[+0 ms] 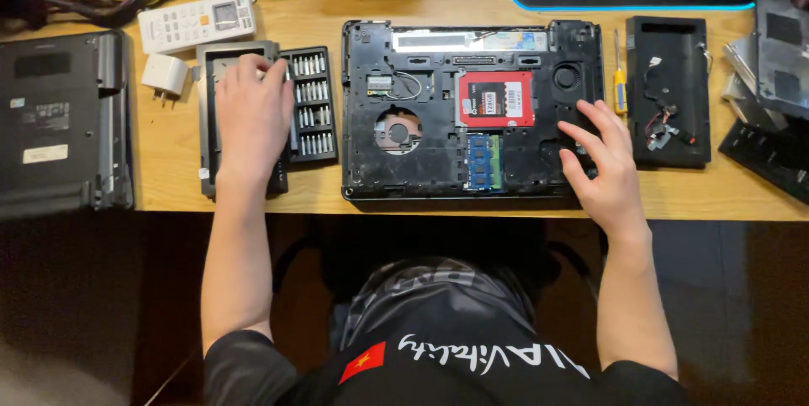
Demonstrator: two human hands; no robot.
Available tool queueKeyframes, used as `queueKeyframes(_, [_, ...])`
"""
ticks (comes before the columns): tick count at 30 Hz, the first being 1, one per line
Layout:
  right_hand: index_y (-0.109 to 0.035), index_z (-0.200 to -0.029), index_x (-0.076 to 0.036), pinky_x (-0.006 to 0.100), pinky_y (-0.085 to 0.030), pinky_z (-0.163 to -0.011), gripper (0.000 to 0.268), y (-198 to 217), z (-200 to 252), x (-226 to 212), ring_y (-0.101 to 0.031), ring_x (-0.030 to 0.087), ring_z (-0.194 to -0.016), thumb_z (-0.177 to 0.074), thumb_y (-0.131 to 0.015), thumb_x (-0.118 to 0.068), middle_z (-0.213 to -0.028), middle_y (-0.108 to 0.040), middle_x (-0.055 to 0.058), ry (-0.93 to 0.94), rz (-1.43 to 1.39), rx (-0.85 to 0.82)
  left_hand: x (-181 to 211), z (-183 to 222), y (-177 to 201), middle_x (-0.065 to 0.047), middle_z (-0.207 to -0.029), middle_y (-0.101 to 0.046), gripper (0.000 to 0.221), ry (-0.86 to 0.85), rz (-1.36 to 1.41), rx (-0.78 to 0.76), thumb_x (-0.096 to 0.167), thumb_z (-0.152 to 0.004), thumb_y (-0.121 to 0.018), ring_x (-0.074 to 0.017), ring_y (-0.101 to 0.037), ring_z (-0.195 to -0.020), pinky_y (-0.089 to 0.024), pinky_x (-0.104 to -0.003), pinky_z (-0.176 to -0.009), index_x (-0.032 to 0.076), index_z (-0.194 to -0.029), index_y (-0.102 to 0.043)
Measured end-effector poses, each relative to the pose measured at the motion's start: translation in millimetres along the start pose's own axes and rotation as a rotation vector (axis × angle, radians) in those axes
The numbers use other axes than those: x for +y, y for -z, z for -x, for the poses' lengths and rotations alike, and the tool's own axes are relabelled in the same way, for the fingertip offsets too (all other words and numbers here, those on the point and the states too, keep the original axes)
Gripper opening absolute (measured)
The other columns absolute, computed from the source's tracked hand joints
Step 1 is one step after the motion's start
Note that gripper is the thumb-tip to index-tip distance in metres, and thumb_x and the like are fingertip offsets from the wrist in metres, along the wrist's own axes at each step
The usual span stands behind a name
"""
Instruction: The recorder is disassembling a laptop to access internal components like RAM and SSD.
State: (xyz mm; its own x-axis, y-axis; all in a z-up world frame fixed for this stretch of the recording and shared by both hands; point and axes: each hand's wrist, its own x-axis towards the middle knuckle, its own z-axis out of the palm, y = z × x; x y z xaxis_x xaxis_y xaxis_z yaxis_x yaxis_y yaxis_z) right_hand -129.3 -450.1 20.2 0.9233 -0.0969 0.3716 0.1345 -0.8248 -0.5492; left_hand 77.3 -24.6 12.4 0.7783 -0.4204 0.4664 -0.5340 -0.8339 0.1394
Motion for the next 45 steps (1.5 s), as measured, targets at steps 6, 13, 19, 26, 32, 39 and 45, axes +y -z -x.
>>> queueKeyframes(6, [-0.069,-0.128,-0.007,0.047,-0.035,-0.125,0.033,1.9,-0.3,2.3,-0.043,0.038,-0.151,-0.095,-0.069,-0.009,-0.152,-0.055,0.014,0.016,-0.016,0.024,-9.2,-3.7,-2.7,-0.014,-0.112,-0.060,0.031,0.012,0.010,-0.037,0.017,-0.102,-0.072,-0.0335,-0.057,-0.104,-0.047,-0.045,-0.087,0.005,-0.131,-0.070])
queueKeyframes(13, [-0.070,-0.126,-0.006,0.046,-0.035,-0.124,0.032,1.6,-0.8,0.4,-0.044,0.037,-0.151,-0.094,-0.069,-0.008,-0.151,-0.057,0.013,0.023,-0.044,0.040,-18.3,-15.4,-1.9,-0.013,-0.108,-0.061,0.030,0.056,0.094,-0.094,0.019,-0.099,-0.071,-0.0344,-0.057,-0.103,-0.048,-0.046,-0.086,0.009,-0.127,-0.072])
queueKeyframes(19, [-0.070,-0.125,-0.007,0.046,-0.036,-0.124,0.031,-0.3,-1.3,2.3,-0.045,0.036,-0.150,-0.094,-0.069,-0.008,-0.150,-0.058,0.013,0.024,-0.043,0.046,-12.0,-11.2,-5.2,-0.011,-0.108,-0.062,0.024,0.072,0.080,-0.028,0.016,-0.098,-0.072,-0.0333,-0.057,-0.104,-0.046,-0.046,-0.086,0.010,-0.121,-0.074])
queueKeyframes(26, [-0.070,-0.126,-0.007,0.046,-0.038,-0.124,0.030,-1.2,-0.5,-0.4,-0.048,0.037,-0.148,-0.096,-0.068,-0.008,-0.150,-0.059,0.013,0.027,-0.009,0.047,2.5,6.4,-4.4,-0.011,-0.120,-0.063,0.020,0.094,0.051,0.059,0.016,-0.096,-0.074,-0.0331,-0.053,-0.116,-0.043,-0.046,-0.096,0.007,-0.114,-0.075])
queueKeyframes(32, [-0.071,-0.126,-0.007,0.046,-0.038,-0.124,0.030,-1.7,-0.5,-2.0,-0.049,0.037,-0.147,-0.096,-0.068,-0.008,-0.149,-0.060,0.013,0.024,-0.003,0.058,11.1,1.2,-4.7,-0.013,-0.125,-0.060,0.027,0.072,-0.032,0.070,0.012,-0.097,-0.071,-0.0336,-0.051,-0.119,-0.040,-0.048,-0.099,0.008,-0.124,-0.074])
queueKeyframes(39, [-0.071,-0.125,-0.007,0.046,-0.038,-0.123,0.029,-2.8,-0.8,2.0,-0.049,0.036,-0.147,-0.096,-0.068,-0.008,-0.148,-0.060,0.013,0.039,-0.007,0.070,4.2,-9.1,-14.3,-0.012,-0.123,-0.060,0.027,0.030,-0.042,0.084,0.013,-0.094,-0.073,-0.0330,-0.052,-0.118,-0.040,-0.046,-0.101,0.009,-0.121,-0.073])
queueKeyframes(45, [-0.071,-0.125,-0.008,0.046,-0.038,-0.123,0.029,-2.8,-0.9,1.6,-0.048,0.036,-0.147,-0.095,-0.068,-0.008,-0.148,-0.060,0.013,0.030,-0.008,0.068,-3.5,-9.3,-16.5,-0.011,-0.117,-0.060,0.024,0.063,-0.021,0.055,0.016,-0.089,-0.077,-0.0325,-0.052,-0.114,-0.040,-0.046,-0.097,0.009,-0.112,-0.074])
